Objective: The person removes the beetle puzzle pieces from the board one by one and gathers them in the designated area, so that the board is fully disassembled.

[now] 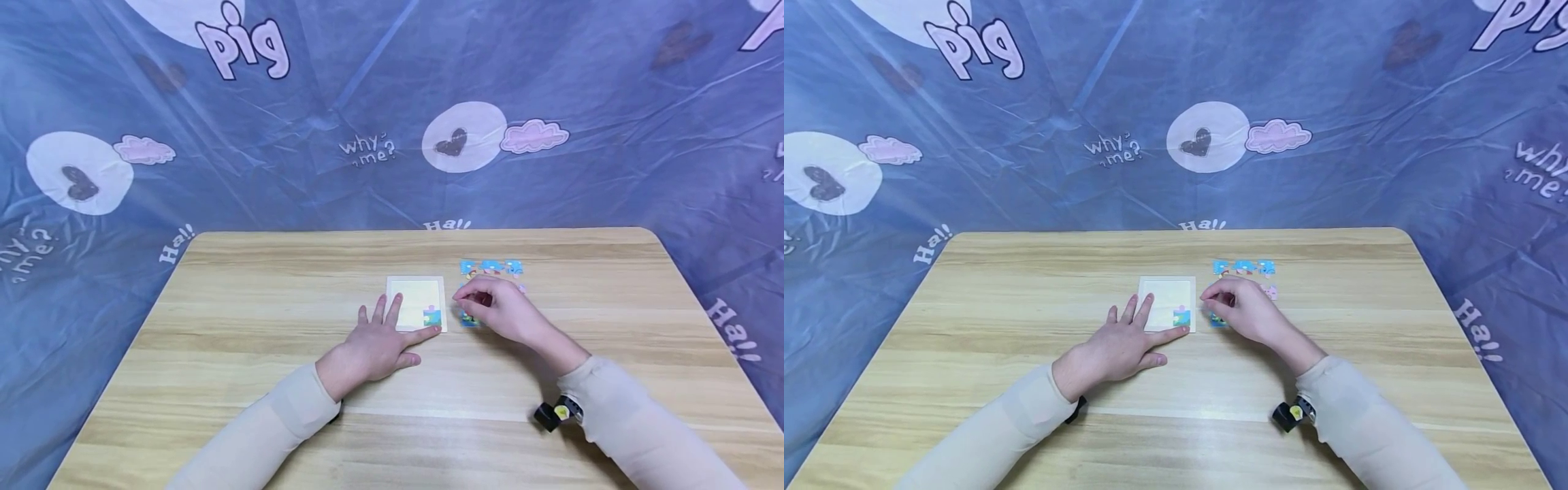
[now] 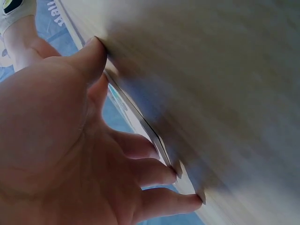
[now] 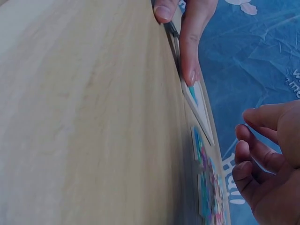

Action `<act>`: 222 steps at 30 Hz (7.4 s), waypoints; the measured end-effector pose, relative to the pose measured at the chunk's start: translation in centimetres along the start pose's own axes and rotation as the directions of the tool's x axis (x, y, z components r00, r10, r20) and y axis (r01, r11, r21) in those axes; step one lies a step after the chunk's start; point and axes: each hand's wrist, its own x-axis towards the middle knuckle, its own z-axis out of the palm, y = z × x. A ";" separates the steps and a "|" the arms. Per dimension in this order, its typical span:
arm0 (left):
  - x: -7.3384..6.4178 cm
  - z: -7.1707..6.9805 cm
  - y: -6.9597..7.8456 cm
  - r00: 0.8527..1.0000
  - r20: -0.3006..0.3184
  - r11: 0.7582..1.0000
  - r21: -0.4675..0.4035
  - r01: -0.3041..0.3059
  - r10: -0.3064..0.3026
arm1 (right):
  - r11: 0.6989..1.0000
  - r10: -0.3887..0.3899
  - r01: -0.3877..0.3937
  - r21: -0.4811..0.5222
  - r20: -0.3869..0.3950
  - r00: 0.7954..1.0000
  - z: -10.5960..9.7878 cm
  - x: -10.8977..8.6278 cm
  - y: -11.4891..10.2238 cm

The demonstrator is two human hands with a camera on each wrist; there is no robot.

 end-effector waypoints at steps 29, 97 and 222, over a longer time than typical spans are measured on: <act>0.1 -0.1 0.2 1.000 0.012 0.999 0.051 0.006 -0.007 | 0.990 -0.055 0.067 -0.124 0.096 0.994 2.1 2.8 -1.2; 0.2 0.0 0.2 0.999 0.026 1.000 0.023 0.018 -0.018 | 0.994 0.093 -0.093 0.063 -0.003 0.996 1.3 2.3 -1.1; 0.0 -0.4 0.0 0.999 0.045 1.000 -0.003 0.010 -0.010 | 0.958 0.259 -0.269 -0.099 -0.106 0.960 -4.3 -4.9 5.6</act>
